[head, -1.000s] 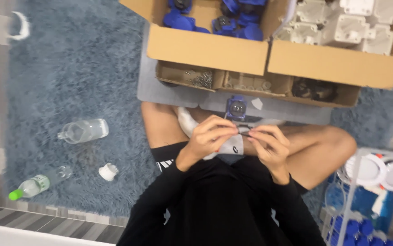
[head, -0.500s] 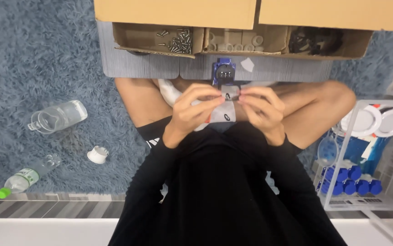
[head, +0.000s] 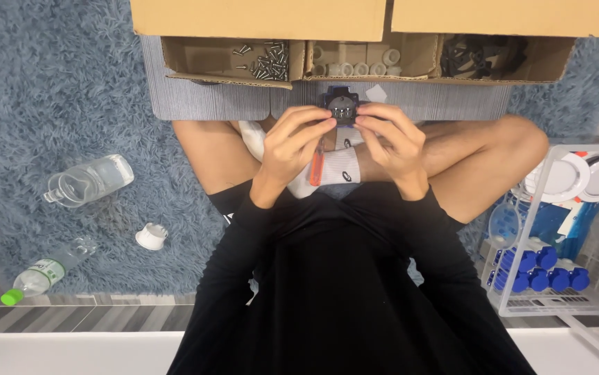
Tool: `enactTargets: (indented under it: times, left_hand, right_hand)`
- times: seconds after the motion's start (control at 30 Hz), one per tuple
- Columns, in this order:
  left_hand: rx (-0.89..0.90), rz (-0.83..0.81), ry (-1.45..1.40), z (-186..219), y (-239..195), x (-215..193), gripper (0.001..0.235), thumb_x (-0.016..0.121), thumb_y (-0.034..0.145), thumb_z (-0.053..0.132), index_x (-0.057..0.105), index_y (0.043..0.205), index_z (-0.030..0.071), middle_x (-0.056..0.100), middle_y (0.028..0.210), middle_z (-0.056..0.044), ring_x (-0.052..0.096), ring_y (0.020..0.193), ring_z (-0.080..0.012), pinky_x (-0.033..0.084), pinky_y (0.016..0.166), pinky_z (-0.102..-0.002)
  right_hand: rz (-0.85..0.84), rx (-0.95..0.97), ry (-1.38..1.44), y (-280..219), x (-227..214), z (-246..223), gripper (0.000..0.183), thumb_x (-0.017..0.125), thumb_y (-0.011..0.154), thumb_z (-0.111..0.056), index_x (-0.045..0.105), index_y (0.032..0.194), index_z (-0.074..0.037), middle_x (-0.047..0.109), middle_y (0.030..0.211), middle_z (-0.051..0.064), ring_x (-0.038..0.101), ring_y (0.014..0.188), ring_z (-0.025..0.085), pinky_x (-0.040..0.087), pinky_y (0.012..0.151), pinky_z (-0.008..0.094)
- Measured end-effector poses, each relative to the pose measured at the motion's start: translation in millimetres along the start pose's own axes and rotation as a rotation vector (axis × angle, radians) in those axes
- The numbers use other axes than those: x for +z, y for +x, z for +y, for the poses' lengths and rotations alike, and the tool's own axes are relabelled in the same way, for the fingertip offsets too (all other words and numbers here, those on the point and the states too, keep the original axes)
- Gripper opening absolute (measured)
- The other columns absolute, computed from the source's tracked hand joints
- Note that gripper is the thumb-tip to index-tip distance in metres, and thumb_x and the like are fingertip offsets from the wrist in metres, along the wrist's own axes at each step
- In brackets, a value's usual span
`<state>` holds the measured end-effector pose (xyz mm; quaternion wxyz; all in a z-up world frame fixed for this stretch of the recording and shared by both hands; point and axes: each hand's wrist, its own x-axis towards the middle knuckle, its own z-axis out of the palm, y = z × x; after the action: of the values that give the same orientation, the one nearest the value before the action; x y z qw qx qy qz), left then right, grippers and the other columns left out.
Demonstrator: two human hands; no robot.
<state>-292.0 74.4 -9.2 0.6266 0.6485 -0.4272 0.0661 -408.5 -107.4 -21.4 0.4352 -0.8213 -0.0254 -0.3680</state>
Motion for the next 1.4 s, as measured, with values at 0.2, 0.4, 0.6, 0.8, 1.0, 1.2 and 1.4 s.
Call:
enactTargets:
  times: [0.2, 0.4, 0.6, 0.8, 1.0, 1.2, 1.4]
  left_hand:
    - [-0.012, -0.022, 0.039, -3.6, -4.9, -0.3, 0.018, 0.073, 0.100, -0.008, 0.087, 0.106, 0.003, 0.081, 0.107, -0.014, 0.079, 0.100, -0.0356, 0.068, 0.088, -0.045]
    - [-0.001, -0.053, 0.027, -7.8, -7.8, 3.2, 0.017, 0.071, 0.100, -0.011, 0.084, 0.107, -0.001, 0.078, 0.106, -0.018, 0.079, 0.105, -0.0414, 0.067, 0.091, -0.049]
    - [0.007, -0.085, 0.055, -6.0, 0.9, -1.2, 0.012, 0.073, 0.100, -0.009, 0.081, 0.104, -0.002, 0.077, 0.105, -0.017, 0.080, 0.103, -0.0395, 0.067, 0.090, -0.046]
    - [-0.019, -0.111, 0.066, -3.8, 2.6, -4.6, 0.010, 0.073, 0.100, -0.005, 0.080, 0.104, 0.001, 0.076, 0.105, -0.014, 0.080, 0.103, -0.0370, 0.067, 0.089, -0.044]
    - [-0.092, -0.159, 0.079, 1.7, 3.8, -10.9, 0.007, 0.073, 0.103, 0.002, 0.079, 0.102, 0.006, 0.076, 0.104, -0.010, 0.081, 0.098, -0.0336, 0.067, 0.087, -0.041]
    - [-0.116, -0.210, 0.060, 10.4, 10.5, -18.1, 0.007, 0.073, 0.104, 0.004, 0.078, 0.100, 0.005, 0.076, 0.103, -0.011, 0.081, 0.098, -0.0332, 0.067, 0.087, -0.040]
    - [-0.095, -0.287, 0.057, 9.8, 13.4, -23.5, 0.004, 0.075, 0.100, 0.000, 0.077, 0.098, 0.002, 0.075, 0.108, -0.014, 0.079, 0.110, -0.0353, 0.065, 0.095, -0.041]
  right_hand:
    - [0.000, -0.019, 0.021, 4.4, 3.0, -1.1, 0.007, 0.084, 0.096, 0.014, 0.083, 0.103, 0.011, 0.080, 0.102, 0.025, 0.080, 0.094, 0.043, 0.066, 0.082, 0.049]
    - [-0.018, -0.039, 0.003, 6.6, 2.1, -3.8, 0.007, 0.082, 0.098, 0.015, 0.081, 0.104, 0.012, 0.079, 0.101, 0.024, 0.079, 0.098, 0.046, 0.065, 0.084, 0.051]
    - [-0.054, -0.041, -0.005, 10.9, 1.1, -5.9, 0.006, 0.079, 0.099, 0.014, 0.079, 0.105, 0.010, 0.077, 0.101, 0.023, 0.079, 0.102, 0.047, 0.065, 0.086, 0.050]
    - [-0.080, 0.026, -0.019, 9.9, -0.6, -10.3, 0.006, 0.080, 0.099, 0.010, 0.080, 0.105, 0.007, 0.076, 0.102, 0.020, 0.080, 0.100, 0.044, 0.065, 0.085, 0.048]
    - [-0.116, 0.078, -0.019, -0.4, -2.3, -3.0, 0.006, 0.080, 0.100, 0.007, 0.080, 0.105, 0.004, 0.075, 0.106, 0.019, 0.079, 0.105, 0.043, 0.064, 0.092, 0.049]
    - [-0.161, 0.092, -0.001, -8.4, -3.7, 3.1, 0.007, 0.078, 0.099, 0.007, 0.080, 0.104, 0.002, 0.073, 0.116, 0.018, 0.077, 0.118, 0.044, 0.060, 0.108, 0.052]
    - [-0.203, 0.106, -0.008, -5.4, -7.3, -0.4, 0.009, 0.076, 0.099, 0.009, 0.080, 0.105, 0.003, 0.071, 0.117, 0.018, 0.075, 0.124, 0.044, 0.058, 0.113, 0.053]
